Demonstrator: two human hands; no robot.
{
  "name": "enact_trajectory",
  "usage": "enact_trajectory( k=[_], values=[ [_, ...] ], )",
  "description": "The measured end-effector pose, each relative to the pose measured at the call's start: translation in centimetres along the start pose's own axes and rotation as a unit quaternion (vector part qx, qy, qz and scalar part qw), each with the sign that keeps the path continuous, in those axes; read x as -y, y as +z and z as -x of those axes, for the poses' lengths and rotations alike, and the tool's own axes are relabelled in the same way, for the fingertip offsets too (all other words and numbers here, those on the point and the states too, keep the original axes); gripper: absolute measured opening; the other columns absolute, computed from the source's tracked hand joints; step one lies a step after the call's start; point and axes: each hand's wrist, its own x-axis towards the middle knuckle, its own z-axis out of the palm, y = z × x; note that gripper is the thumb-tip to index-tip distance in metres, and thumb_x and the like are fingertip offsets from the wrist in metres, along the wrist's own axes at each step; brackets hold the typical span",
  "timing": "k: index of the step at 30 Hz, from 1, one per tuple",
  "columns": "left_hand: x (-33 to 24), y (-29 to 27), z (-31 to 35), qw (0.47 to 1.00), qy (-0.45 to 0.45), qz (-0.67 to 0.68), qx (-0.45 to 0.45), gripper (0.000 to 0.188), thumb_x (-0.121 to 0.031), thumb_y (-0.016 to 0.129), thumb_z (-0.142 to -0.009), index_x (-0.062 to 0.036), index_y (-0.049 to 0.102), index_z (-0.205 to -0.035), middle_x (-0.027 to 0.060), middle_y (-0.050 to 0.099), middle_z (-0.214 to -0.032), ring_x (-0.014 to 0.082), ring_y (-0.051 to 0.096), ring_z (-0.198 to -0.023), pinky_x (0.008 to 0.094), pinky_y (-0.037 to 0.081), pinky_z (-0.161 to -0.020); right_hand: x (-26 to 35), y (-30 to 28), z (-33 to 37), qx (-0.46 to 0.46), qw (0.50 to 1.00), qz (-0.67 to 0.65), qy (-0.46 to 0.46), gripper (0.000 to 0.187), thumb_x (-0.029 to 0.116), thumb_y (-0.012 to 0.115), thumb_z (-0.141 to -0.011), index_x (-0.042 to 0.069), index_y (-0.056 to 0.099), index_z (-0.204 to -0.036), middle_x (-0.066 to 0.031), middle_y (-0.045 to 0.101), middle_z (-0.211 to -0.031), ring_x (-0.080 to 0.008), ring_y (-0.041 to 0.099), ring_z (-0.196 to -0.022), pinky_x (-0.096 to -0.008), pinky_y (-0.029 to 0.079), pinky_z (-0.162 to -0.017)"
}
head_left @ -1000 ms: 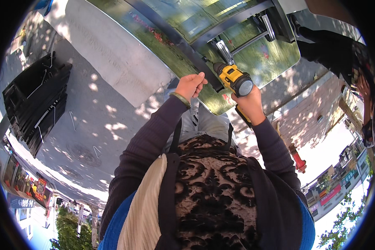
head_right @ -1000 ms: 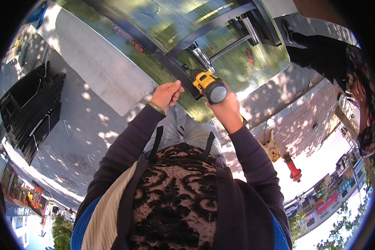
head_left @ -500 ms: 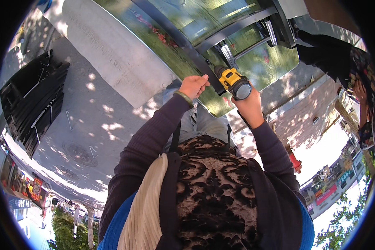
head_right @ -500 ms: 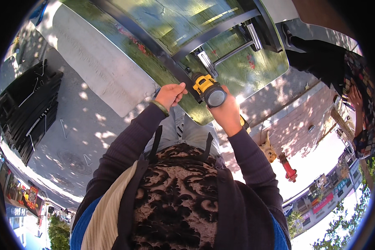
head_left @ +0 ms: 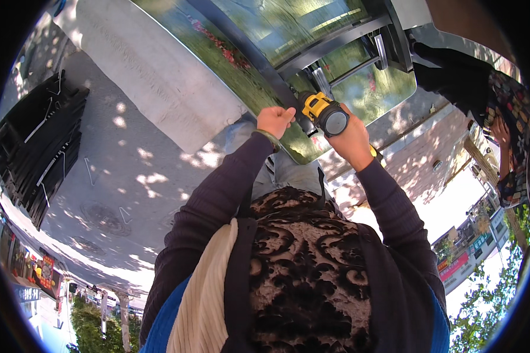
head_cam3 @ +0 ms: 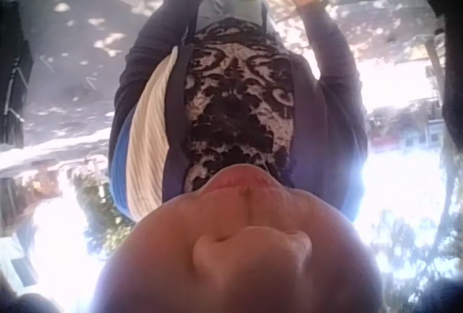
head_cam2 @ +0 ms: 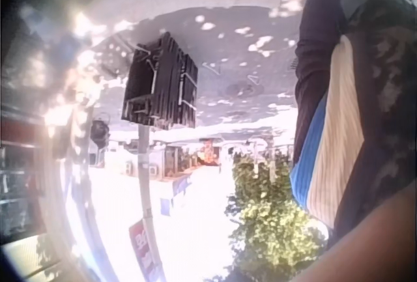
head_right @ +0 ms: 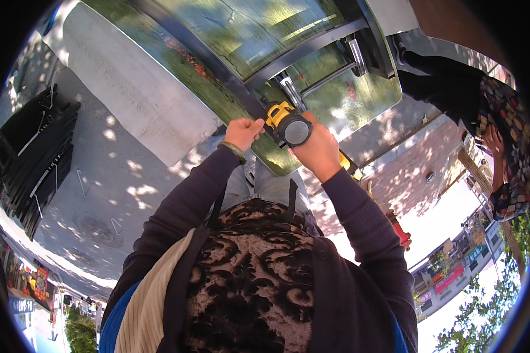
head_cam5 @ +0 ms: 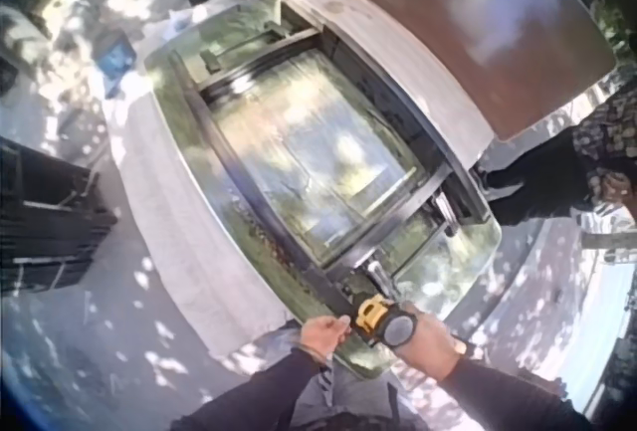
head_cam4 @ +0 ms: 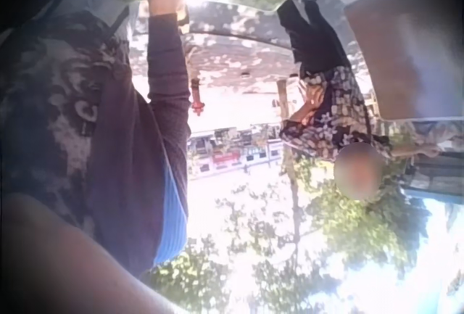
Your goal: The person assembles a metal-framed table with a printed tabletop. They use a cordless drill to drive screws into the frame, attach metal legs, and position the tabletop. Another person assists by holding parts and handing tools.
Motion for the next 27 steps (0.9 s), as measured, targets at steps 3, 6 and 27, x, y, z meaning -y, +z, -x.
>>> enact_trajectory(
  k=[3,6,27],
  values=[
    [0.3,0.2,-0.2,1.000,0.018,-0.018,-0.015,0.033,-0.028,0.067,-0.085,0.0000,0.066,-0.068,0.0028,0.064,-0.062,0.0077,0.055,-0.053,0.0250,0.044,-0.051,0.0,0.1,-0.2,-0.011,1.000,0.017,0.001,0.039,0.019,0.071,-0.069,0.012,0.055,-0.104,-0.0176,0.066,-0.080,-0.0395,0.063,-0.080,-0.0459,0.050,-0.068],
    [0.2,0.3,-0.2,0.999,0.020,-0.029,-0.018,0.033,-0.029,0.067,-0.086,-0.0003,0.066,-0.070,0.0007,0.060,-0.060,0.0061,0.051,-0.053,0.0236,0.041,-0.051,-0.3,0.2,-0.9,-0.007,1.000,0.029,-0.007,0.037,0.018,0.070,-0.070,0.012,0.055,-0.104,-0.0176,0.066,-0.080,-0.0398,0.063,-0.080,-0.0461,0.050,-0.068],
    [-5.4,1.4,7.0,0.872,0.018,0.406,0.274,0.045,-0.023,0.035,-0.099,0.0107,0.041,-0.130,0.0250,0.049,-0.129,0.0348,0.049,-0.120,0.0413,0.044,-0.102,-7.3,-7.5,13.2,0.006,0.954,-0.289,-0.078,0.039,0.005,0.074,-0.068,0.000,0.061,-0.105,-0.0069,0.068,-0.096,-0.0152,0.065,-0.085,-0.0276,0.049,-0.078]
  ],
)
